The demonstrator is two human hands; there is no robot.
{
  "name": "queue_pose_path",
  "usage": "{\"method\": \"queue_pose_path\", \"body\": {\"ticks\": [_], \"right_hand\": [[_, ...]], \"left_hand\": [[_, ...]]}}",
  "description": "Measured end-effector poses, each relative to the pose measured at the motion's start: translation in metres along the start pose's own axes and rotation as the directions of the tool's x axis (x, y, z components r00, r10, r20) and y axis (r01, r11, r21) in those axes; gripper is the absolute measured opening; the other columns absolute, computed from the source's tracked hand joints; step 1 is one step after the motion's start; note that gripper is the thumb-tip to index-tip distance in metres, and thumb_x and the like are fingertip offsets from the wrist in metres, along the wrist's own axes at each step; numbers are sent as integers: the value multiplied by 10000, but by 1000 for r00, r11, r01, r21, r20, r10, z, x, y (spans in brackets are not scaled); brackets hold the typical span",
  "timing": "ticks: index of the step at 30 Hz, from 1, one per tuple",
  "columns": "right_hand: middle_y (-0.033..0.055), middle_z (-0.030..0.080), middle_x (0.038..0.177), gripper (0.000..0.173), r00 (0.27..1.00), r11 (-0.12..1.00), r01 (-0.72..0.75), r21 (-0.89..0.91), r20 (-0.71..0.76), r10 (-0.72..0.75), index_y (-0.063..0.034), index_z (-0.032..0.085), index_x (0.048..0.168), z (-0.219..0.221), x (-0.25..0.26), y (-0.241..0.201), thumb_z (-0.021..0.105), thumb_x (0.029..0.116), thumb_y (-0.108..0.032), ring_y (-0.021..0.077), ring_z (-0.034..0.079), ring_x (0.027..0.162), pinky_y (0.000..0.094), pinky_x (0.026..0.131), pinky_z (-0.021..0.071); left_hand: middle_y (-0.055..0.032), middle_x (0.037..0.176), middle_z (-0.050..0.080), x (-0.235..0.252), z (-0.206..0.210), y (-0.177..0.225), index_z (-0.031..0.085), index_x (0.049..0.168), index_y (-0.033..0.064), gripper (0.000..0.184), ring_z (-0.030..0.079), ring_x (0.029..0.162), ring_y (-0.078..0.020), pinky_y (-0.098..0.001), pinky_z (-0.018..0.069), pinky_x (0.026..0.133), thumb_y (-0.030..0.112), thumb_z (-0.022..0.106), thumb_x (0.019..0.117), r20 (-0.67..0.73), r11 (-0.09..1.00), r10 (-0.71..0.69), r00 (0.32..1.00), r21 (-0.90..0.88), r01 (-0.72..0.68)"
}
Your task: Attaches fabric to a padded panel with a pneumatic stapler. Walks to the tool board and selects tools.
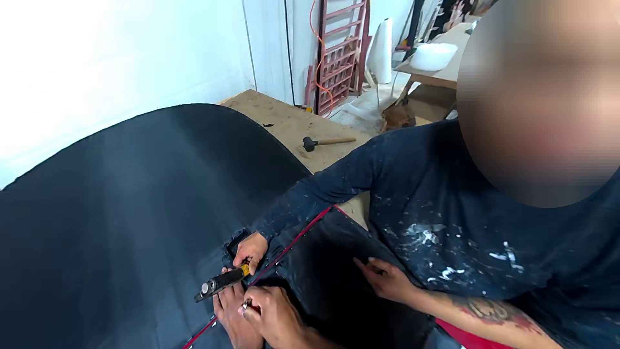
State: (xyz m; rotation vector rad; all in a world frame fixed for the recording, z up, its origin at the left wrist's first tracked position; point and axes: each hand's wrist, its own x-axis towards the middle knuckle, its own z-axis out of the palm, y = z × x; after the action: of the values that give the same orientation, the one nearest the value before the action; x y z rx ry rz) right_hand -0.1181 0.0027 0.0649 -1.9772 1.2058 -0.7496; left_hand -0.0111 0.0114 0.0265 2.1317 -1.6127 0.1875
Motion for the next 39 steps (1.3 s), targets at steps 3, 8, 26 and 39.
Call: {"method": "queue_pose_path", "body": {"ticks": [3,8,26,39], "right_hand": [[57,752,854,362,999,999,-42,22,16,41,-104,742,1100,-24,-1,7,679,963,-433,182,733,781,432,779,612],[102,747,875,298,1000,1000,-5,-2,20,5,-65,722,1089,-24,-10,0,645,1000,-339,216,741,802,425,779,614],[161,730,937,429,924,953,73,-293,379,46,-121,686,1225,-26,21,-28,488,1043,-455,366,722,885,595,776,569],[74,723,746,356,880,816,-475,328,171,443,-22,665,1174,-79,35,93,543,1069,-339,160,651,527,306,493,557]], "left_hand": [[-283,1518,475,19,-63,34,512,1438,-79,582,380,1461,-457,-606,193,1217,256,558,965,297,988,-107,949,-75,135],[-244,1508,502,-1,-9,3,560,1422,-6,650,427,1440,-416,-600,219,1215,386,544,903,144,996,-83,986,-16,86],[-318,1488,492,36,-151,72,508,1406,-150,512,387,1463,-452,-488,158,1260,175,499,1012,476,972,-171,863,-61,226],[-132,1544,489,-4,31,-16,561,1447,145,984,392,1474,-331,-577,184,1243,847,576,758,160,989,-146,976,36,142]]}}
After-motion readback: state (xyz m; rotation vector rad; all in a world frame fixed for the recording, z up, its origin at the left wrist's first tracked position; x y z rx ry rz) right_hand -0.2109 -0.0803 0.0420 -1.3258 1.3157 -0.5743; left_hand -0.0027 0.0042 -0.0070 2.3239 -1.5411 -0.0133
